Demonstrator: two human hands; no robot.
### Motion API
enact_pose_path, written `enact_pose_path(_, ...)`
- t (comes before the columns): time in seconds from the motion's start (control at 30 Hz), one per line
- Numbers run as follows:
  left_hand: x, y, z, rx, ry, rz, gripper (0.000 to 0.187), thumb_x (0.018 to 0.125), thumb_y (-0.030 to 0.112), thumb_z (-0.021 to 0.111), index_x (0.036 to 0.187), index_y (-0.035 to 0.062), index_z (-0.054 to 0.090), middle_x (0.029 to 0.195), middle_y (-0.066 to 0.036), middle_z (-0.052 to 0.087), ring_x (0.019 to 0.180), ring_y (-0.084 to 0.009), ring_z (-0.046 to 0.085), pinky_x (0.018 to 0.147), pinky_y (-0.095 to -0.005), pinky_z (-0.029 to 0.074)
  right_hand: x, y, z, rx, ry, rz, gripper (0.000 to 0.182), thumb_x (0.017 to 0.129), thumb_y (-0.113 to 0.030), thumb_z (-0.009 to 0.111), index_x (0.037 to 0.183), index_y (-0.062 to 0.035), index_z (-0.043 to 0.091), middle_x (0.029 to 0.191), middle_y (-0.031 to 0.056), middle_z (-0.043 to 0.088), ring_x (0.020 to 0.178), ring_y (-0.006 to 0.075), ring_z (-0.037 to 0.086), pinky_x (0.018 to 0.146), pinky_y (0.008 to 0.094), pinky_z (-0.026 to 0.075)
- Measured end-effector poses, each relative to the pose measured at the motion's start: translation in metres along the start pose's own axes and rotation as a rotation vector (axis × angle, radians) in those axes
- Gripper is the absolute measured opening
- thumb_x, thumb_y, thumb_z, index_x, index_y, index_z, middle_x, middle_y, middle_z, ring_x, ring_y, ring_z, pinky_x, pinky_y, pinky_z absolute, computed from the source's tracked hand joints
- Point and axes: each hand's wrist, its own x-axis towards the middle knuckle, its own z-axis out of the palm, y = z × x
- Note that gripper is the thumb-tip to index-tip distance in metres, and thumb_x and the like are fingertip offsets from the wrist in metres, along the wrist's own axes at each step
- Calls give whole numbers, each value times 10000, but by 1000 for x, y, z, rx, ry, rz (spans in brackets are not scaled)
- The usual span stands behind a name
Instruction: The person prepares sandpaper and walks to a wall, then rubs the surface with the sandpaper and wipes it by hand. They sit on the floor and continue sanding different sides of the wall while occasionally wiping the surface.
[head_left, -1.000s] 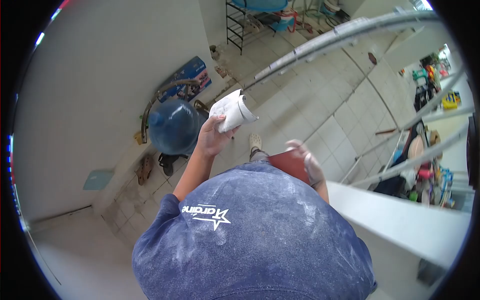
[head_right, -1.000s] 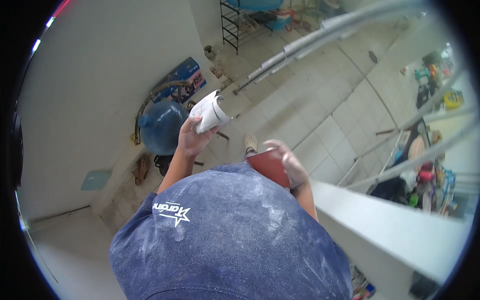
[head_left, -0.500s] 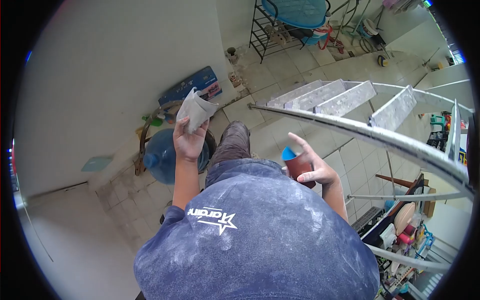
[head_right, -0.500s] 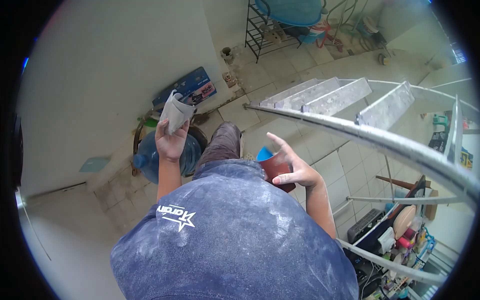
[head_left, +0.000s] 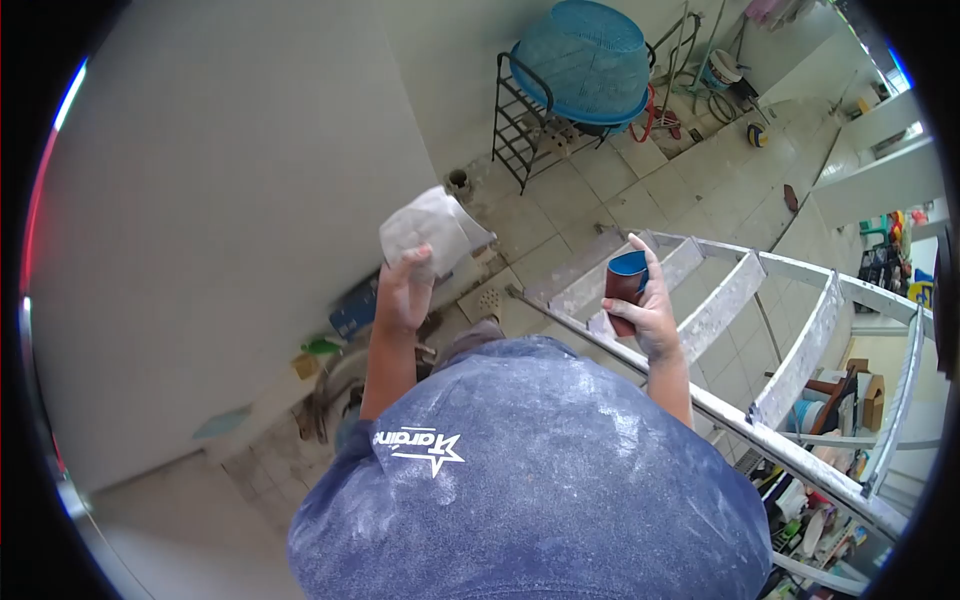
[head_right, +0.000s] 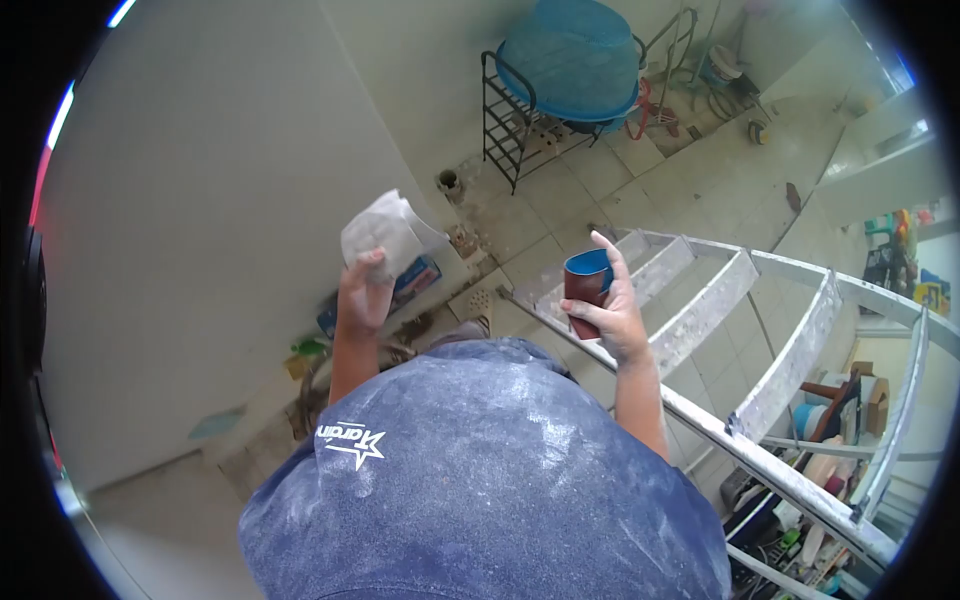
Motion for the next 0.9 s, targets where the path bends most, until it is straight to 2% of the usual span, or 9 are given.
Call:
enact_pose_path(0.17,73,7,0,264,-127,-91,540,842,117,687,1333,4,493,1240,-97,612,1153,-215,594,994,-366,463,31,-9,-33,-24,174,81,857,779,-82,755,1507,-82,304,1173,72,554,1010,153,568,904,312,474)
enact_pose_path(0.3,109,3,12,173,-158,-224,544,867,155,701,1336,-19,488,1249,-112,611,1156,-218,593,992,-360,461,22,6,-47,135,399,40,748,894,-271,716,1490,-73,309,1189,58,539,1011,169,566,904,348,490)
enact_pose_path(0.33,116,0,15,172,-189,-221,544,873,167,704,1334,-24,490,1247,-116,613,1153,-219,594,990,-359,462,21,13,-49,126,408,11,701,946,-451,635,1462,-71,350,1142,58,553,977,173,585,868,357,510)
enact_pose_path(0.43,135,-8,29,242,-284,-271,532,883,187,708,1325,-31,505,1241,-125,620,1144,-223,600,983,-358,464,31,12,-49,277,419,103,698,966,-585,518,1425,-71,406,1056,59,578,883,171,612,807,345,527)
enact_pose_path(0.47,140,-10,33,280,-315,-300,526,886,191,708,1320,-32,512,1240,-127,622,1141,-224,601,981,-359,465,40,11,-47,251,409,119,756,965,-678,390,1392,-56,447,959,51,591,783,164,618,738,318,525)
enact_pose_path(0.6,158,-29,47,449,-368,-351,498,884,177,713,1297,-36,536,1203,-129,644,1118,-230,615,974,-368,464,76,-10,-37,120,310,124,857,952,-736,271,1382,-24,476,917,43,597,742,143,598,708,277,502)
enact_pose_path(0.73,188,-46,64,589,-451,-290,411,908,155,701,1255,-31,584,1152,-109,662,1067,-189,616,942,-347,471,123,-15,-49,284,260,44,957,930,-775,182,1309,34,524,881,72,608,686,154,605,665,271,512)
enact_pose_path(0.87,241,-66,97,828,-576,-251,254,938,96,646,1148,-47,645,1020,-71,707,953,-128,628,861,-302,492,173,-23,-90,253,74,292,866,975,-707,244,1067,51,652,734,103,658,634,170,636,659,255,509)
enact_pose_path(0.9,256,-72,109,807,-593,-240,255,936,89,646,1153,-46,643,1027,-72,706,956,-127,628,862,-302,493,188,-24,-98,140,33,285,834,983,-687,272,1092,48,652,764,115,674,647,173,644,675,258,512)
